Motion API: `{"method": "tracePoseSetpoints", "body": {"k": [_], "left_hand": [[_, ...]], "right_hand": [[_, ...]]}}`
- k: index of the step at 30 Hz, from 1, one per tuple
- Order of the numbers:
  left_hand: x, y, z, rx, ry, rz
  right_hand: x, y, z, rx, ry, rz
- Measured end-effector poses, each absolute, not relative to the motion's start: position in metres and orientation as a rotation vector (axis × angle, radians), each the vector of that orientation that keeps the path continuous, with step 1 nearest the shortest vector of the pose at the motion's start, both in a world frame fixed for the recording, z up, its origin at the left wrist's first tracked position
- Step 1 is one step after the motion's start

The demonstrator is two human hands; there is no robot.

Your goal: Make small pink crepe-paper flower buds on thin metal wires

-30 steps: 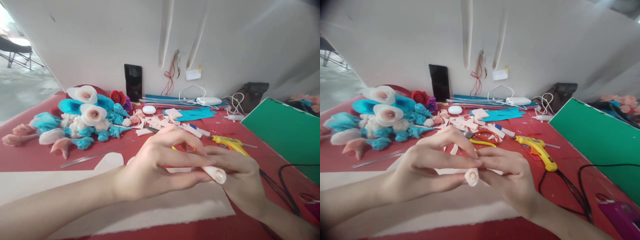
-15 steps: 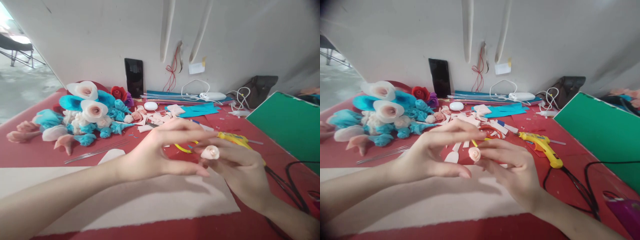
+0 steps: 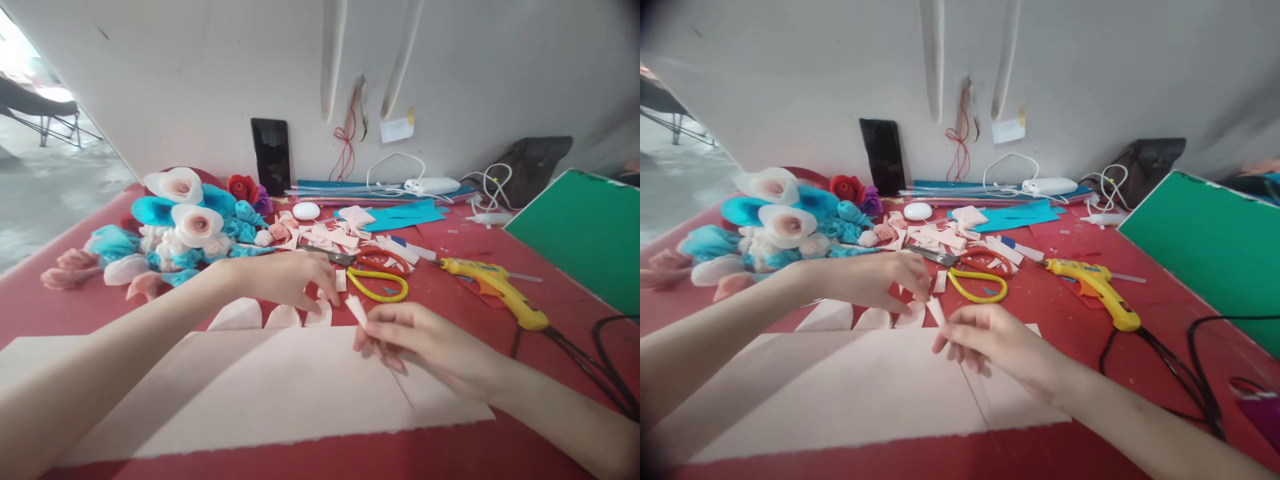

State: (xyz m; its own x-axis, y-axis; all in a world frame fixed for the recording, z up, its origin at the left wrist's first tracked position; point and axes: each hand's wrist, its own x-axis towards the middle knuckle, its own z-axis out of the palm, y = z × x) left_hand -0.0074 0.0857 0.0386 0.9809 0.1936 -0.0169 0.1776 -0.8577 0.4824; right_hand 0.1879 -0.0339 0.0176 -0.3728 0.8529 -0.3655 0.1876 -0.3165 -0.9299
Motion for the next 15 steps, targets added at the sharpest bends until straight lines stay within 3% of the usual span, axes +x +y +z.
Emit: {"method": "tracePoseSetpoints", "body": {"k": [3, 9, 15], "left_hand": [[-0.006, 0.083, 0.039, 2.684, 0.257, -0.018], [-0.009, 0.085, 0.033, 2.748, 0.187, -0.113], [-0.006, 0.086, 0.033, 2.685, 0.218, -0.052]], "right_hand": [[0.185, -0.035, 0.013, -1.41, -1.563, 1.739], [0.18, -0.041, 0.011, -1.453, -1.813, 1.355], [0.178, -0.044, 0.012, -1.404, -1.968, 1.217]]}}
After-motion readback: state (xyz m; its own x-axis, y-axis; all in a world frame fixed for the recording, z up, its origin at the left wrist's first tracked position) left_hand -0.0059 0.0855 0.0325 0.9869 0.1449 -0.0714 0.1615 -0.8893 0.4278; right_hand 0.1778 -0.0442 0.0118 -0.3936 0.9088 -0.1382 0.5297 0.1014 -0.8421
